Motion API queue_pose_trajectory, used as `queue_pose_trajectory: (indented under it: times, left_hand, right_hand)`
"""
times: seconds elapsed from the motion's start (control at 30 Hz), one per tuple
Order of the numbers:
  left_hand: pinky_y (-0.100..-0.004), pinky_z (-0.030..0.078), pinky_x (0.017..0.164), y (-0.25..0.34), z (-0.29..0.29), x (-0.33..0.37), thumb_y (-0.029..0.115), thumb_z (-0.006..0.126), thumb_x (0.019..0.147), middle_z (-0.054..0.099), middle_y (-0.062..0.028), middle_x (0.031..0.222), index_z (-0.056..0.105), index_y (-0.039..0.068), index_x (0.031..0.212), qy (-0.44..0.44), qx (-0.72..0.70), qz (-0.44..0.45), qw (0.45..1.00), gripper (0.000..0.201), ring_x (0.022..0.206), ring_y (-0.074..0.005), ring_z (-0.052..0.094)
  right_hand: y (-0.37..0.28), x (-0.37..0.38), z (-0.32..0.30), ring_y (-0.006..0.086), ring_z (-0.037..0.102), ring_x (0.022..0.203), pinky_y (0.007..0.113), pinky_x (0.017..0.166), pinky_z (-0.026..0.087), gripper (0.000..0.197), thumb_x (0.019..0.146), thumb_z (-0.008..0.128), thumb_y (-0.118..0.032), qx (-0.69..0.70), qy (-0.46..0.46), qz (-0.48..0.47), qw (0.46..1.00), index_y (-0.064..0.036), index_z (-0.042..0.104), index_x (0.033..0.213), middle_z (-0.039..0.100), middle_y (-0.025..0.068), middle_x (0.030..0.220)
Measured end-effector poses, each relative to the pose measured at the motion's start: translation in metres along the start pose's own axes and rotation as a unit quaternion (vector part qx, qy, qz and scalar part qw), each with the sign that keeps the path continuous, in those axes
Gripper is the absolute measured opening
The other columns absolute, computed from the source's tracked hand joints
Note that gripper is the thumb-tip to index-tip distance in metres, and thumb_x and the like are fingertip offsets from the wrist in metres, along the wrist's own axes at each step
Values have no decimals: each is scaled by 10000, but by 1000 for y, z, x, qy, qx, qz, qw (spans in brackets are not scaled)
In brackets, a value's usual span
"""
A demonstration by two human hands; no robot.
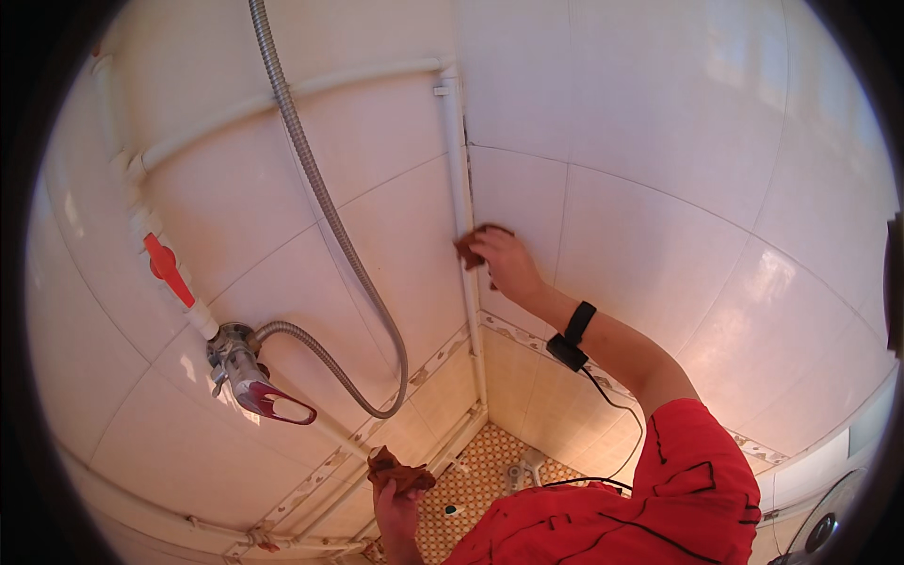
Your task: The person wipes down the tiled wall, white pipes, and a shower faucet with a cloth.
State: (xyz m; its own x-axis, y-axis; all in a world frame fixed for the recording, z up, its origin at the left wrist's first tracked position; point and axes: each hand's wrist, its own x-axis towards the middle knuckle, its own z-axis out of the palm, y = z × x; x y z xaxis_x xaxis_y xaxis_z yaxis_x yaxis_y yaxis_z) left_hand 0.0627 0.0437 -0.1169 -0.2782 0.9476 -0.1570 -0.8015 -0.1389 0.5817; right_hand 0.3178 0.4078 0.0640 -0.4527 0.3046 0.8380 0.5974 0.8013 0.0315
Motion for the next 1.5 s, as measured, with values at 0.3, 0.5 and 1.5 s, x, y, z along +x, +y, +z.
queue_pose_trajectory:
  times: [0.3,0.5,1.5]
  left_hand:
    - [-337,507,650,-4,34,6,140,541,928,613,-95,1082,447,128,1274,-28,26,9,999,359,702,-174,565]
    - [-316,475,638,-1,14,-10,158,537,918,582,-115,1109,426,102,1288,-4,35,61,998,390,814,-212,592]
    - [-282,446,649,5,58,12,206,617,866,571,-100,1153,448,100,1255,7,86,101,991,437,978,-230,570]
  right_hand:
    - [-25,228,-27,346,490,965,390,888,439,337,747,669,-26,-50,371,96,922,19,620,1077,544,172,1078]
    - [-43,264,-32,310,509,1000,393,833,447,289,739,707,-117,-78,155,318,932,56,647,962,547,177,1081]
    - [-53,165,12,335,547,982,402,760,522,277,727,651,-55,53,162,126,977,46,607,982,521,173,1011]
